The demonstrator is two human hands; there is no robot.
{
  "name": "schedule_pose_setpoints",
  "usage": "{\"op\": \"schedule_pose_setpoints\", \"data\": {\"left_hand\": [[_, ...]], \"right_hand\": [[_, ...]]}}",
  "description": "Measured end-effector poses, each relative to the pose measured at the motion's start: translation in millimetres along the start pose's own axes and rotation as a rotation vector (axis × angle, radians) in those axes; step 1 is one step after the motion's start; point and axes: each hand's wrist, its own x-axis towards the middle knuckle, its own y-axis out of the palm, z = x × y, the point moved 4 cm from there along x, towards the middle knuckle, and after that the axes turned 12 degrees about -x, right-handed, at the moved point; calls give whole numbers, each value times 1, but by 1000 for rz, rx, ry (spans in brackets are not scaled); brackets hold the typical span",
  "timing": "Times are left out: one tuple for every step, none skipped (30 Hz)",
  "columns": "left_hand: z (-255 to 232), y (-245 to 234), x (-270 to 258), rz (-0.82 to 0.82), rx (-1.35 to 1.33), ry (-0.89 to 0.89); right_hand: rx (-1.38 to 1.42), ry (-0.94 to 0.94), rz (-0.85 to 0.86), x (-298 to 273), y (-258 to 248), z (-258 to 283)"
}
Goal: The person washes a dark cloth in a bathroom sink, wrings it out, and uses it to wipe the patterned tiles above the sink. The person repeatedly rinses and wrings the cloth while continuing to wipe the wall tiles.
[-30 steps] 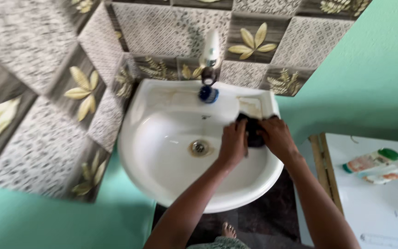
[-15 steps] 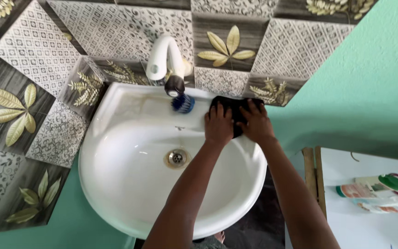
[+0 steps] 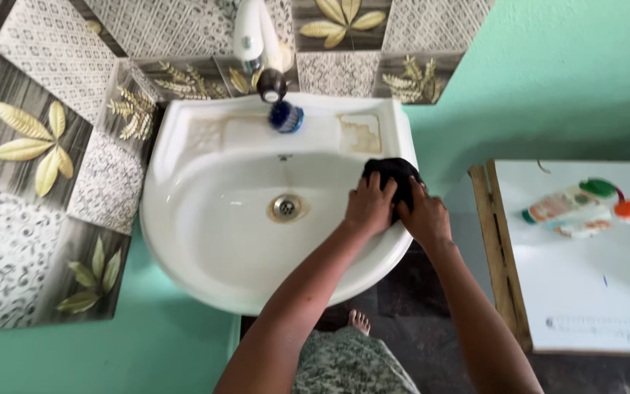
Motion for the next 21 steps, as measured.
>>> {"op": "schedule_pose_setpoints", "data": {"left_hand": [[-2, 6, -21, 34, -90, -19], [-2, 10, -39, 63, -180, -35], [0, 13, -55, 94, -269, -52], [5, 14, -70, 128, -290, -49], [13, 14, -84, 163, -310, -46], [23, 12, -100, 199, -328, -52], [31, 9, -112, 208, -310, -27], [39, 5, -121, 217, -291, -3], [47, -1, -130, 225, -272, 21], [56, -7, -141, 267, -257, 39], [66, -15, -151, 308, -242, 56], [77, -26, -159, 345, -223, 74], [87, -37, -169, 405, -182, 56], [98, -51, -180, 461, -138, 33], [109, -66, -190, 517, -93, 9], [122, -83, -202, 543, -71, -22], [135, -99, -215, 570, -48, -54], [147, -116, -225, 591, -27, -90], [159, -132, -234, 581, 8, -114], [171, -145, -241, 573, 42, -137], [182, -155, -249, 566, 76, -160]], "right_hand": [[9, 43, 25, -22, 2, 5], [16, 84, 44, -39, 2, 11], [23, 126, 63, -56, 1, 20], [-53, 138, 68, -69, 0, 30], [-130, 151, 72, -82, -2, 42], [-201, 159, 83, -94, -1, 58], [-242, 192, 130, -106, 0, 73], [-281, 225, 177, -116, 1, 88], [-321, 257, 224, -126, 3, 104], [-375, 248, 216, -137, 4, 122], [-429, 238, 208, -148, 4, 140], [-481, 227, 194, -154, 5, 160], [-514, 217, 191, -162, 6, 180], [-543, 203, 186, -170, 9, 203], [-572, 190, 180, -176, 12, 225], [-498, 176, 193, -180, 18, 248], [-423, 161, 207, -182, 24, 270], [-349, 141, 219, -182, 30, 292], [-394, 80, 245, -182, 35, 315], [-440, 19, 272, -181, 41, 339], [-487, -42, 297, -179, 47, 362]]}}
